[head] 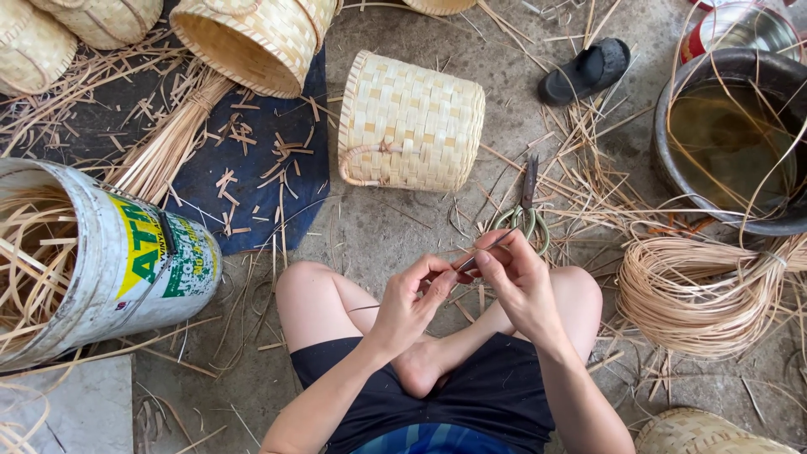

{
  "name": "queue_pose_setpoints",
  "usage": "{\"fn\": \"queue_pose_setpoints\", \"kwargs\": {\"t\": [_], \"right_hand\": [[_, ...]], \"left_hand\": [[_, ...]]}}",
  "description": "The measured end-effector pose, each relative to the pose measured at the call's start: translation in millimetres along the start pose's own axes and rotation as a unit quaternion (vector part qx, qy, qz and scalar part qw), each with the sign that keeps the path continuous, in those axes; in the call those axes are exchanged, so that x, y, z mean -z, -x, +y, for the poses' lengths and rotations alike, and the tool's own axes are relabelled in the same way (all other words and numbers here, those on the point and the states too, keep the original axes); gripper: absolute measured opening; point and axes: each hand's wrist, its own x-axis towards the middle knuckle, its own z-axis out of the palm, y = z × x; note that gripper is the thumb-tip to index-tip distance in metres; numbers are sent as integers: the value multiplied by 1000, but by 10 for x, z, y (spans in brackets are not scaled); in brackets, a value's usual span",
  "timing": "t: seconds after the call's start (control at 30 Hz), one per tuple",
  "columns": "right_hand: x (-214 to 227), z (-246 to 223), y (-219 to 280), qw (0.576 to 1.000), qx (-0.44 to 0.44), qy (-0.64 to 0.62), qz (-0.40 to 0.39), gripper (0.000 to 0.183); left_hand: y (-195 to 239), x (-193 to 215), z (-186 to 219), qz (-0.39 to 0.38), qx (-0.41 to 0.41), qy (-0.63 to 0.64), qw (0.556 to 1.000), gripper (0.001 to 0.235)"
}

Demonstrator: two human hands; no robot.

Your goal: The recorder is weaving a basket from bamboo strips on a workshop floor, using a knife and scissors for trimming.

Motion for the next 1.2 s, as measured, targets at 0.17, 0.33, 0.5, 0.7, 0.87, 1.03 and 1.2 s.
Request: {"fn": "queue_pose_setpoints", "kwargs": {"t": [0.17, 0.33, 0.5, 0.7, 0.87, 1.03, 1.2], "right_hand": [[47, 145, 17, 1000, 24, -19, 3, 15], [96, 228, 0, 998, 45, -28, 18, 13], [148, 84, -65, 998, 39, -15, 51, 15], [650, 269, -179, 986, 104, -27, 127, 16], [1018, 369, -464, 970, 114, -52, 209, 24], [1126, 300, -645, 959, 116, -112, 232, 30], [1125, 246, -683, 958, 111, -122, 234, 29]], "left_hand": [[-31, -60, -6, 30, -14, 3, 999, 17], [-118, -144, -151, 44, -31, 14, 998, 15], [-177, -84, 54, -10, 23, 54, 998, 16], [-151, 191, -1, -59, 54, 1, 997, 21], [-89, 447, -115, -68, 75, -27, 995, 21], [-69, 550, -78, -70, 95, -27, 993, 20], [-59, 686, -183, -57, 126, -19, 990, 21]]}}
